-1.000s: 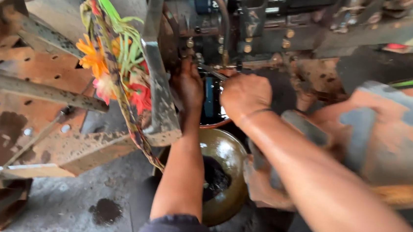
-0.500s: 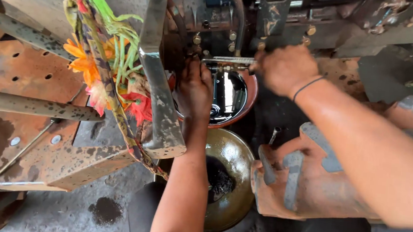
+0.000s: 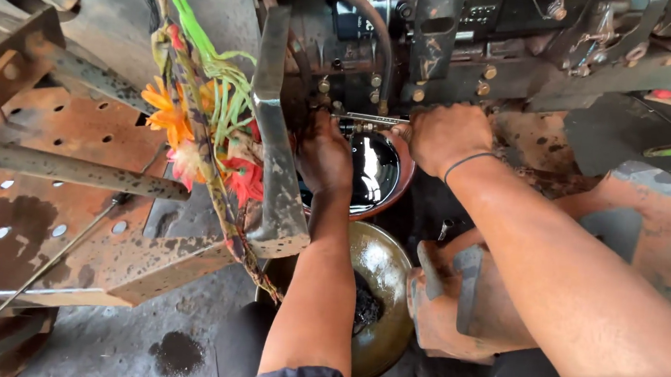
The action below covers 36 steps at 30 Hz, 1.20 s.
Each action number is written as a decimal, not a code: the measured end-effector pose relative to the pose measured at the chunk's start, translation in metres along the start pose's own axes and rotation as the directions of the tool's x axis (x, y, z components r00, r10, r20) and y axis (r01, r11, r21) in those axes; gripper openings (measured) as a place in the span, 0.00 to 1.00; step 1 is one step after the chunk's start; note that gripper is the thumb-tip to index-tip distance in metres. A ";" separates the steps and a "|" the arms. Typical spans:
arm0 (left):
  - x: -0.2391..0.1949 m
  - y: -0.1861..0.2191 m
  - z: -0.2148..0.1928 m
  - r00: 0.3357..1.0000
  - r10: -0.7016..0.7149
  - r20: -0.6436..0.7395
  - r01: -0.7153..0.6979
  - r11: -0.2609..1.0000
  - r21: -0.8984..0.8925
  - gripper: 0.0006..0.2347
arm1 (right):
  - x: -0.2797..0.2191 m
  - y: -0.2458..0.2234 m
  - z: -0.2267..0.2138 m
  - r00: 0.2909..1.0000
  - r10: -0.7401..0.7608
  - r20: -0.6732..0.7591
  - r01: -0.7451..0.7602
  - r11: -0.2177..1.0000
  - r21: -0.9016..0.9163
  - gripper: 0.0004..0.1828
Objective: The person uses a wrench to loosen and remove bolts from a tractor engine, then wipes the area with a cloth. The person continues to remove additional bolts and wipe the engine components while oil drains into a bowl below.
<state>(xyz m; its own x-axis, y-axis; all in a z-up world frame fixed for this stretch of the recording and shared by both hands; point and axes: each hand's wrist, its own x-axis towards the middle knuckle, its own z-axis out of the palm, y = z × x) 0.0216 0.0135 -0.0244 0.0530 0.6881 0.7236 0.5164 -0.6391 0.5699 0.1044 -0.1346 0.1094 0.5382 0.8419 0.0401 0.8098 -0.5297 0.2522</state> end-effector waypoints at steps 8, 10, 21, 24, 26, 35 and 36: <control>0.002 0.001 -0.005 0.999 0.032 -0.028 -0.031 0.999 0.014 0.09 | -0.007 -0.006 -0.004 1.000 0.015 -0.001 -0.015 1.000 0.025 0.26; 0.002 0.002 -0.010 0.998 0.031 -0.052 -0.030 0.999 0.016 0.09 | -0.018 -0.015 0.007 0.997 0.041 -0.071 -0.036 0.997 0.062 0.19; -0.004 -0.003 -0.021 0.950 0.228 -0.216 -0.251 0.964 -0.090 0.09 | -0.029 0.004 0.028 0.966 -0.119 -0.231 0.141 0.987 0.081 0.24; -0.002 -0.007 -0.021 0.972 0.213 -0.098 -0.217 0.976 -0.032 0.07 | 0.005 0.019 0.021 0.987 -0.116 -0.113 0.129 0.984 0.121 0.26; -0.002 -0.007 -0.019 0.985 0.171 -0.015 -0.171 0.985 -0.016 0.07 | 0.022 0.026 0.016 0.991 -0.123 -0.045 0.128 0.985 0.118 0.24; 0.000 -0.006 -0.013 0.980 0.167 -0.104 -0.167 0.986 0.013 0.04 | 0.016 0.015 0.002 0.998 -0.046 0.032 0.045 0.999 0.014 0.30; 0.002 -0.007 -0.012 0.981 0.163 -0.102 -0.162 0.987 0.016 0.03 | 0.016 0.012 0.000 0.999 -0.028 0.036 0.027 0.999 0.035 0.29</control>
<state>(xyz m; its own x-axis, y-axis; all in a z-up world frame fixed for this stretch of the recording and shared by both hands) 0.0084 0.0155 -0.0220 0.0493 0.5362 0.8426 0.5144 -0.7368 0.4388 0.1227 -0.1274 0.1128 0.5233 0.8522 -0.0021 0.8316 -0.5101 0.2194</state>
